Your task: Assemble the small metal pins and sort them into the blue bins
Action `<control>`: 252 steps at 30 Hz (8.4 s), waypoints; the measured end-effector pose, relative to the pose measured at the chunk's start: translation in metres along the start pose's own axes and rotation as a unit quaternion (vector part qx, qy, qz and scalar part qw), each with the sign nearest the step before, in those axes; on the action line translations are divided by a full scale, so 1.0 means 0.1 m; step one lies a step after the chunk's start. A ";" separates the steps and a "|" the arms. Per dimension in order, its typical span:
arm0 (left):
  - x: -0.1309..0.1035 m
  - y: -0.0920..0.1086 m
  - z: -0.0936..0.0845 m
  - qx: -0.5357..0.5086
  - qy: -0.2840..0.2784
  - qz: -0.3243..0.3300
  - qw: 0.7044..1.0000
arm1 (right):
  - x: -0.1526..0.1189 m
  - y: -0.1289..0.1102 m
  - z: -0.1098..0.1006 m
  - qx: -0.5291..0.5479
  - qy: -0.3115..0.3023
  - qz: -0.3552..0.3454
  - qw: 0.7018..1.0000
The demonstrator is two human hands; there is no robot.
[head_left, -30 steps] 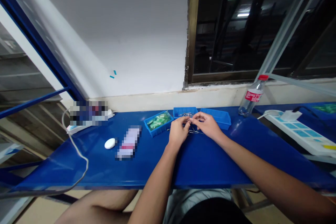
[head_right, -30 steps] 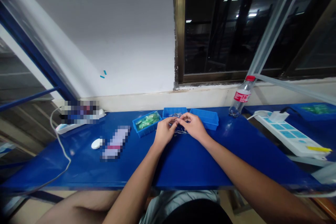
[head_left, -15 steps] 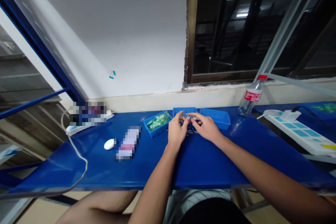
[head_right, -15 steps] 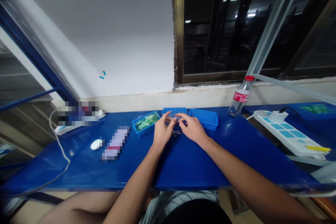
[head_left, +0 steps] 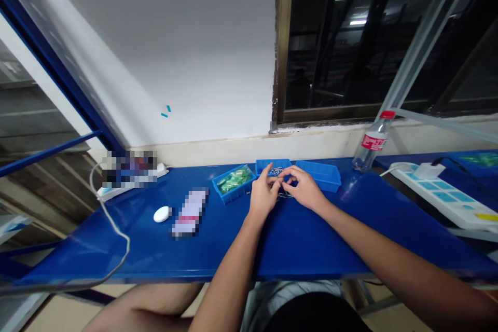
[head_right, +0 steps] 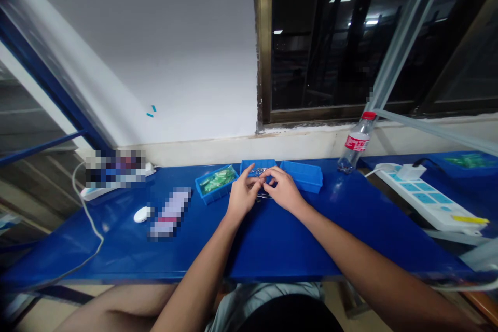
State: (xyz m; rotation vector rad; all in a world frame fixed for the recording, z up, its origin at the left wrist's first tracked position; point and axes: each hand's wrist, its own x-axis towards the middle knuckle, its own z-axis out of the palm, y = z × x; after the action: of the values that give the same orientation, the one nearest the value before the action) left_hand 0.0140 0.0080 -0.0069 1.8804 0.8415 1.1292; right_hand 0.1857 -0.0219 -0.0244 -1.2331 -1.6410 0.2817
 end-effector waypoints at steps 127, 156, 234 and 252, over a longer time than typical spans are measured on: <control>0.04 -0.01 0.02 -0.040 0.010 -0.011 0.999 | -0.04 -0.08 -0.15 0.032 -0.048 -0.004 0.998; 0.07 0.03 -0.19 0.022 0.069 0.042 0.997 | 0.16 -0.11 -0.11 0.232 -0.056 0.264 0.934; 0.02 -0.01 -0.09 0.057 -0.065 0.006 0.996 | -0.14 -0.01 -0.09 0.033 0.001 0.003 0.999; 0.00 0.04 -0.07 0.058 -0.061 0.011 0.996 | -0.14 0.07 -0.06 0.031 -0.022 -0.002 0.999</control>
State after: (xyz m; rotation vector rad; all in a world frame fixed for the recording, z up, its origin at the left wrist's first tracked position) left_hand 0.0083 0.0077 -0.0018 2.0369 0.8343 0.9859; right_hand 0.1936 -0.0323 -0.0346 -1.1852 -1.6600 0.3570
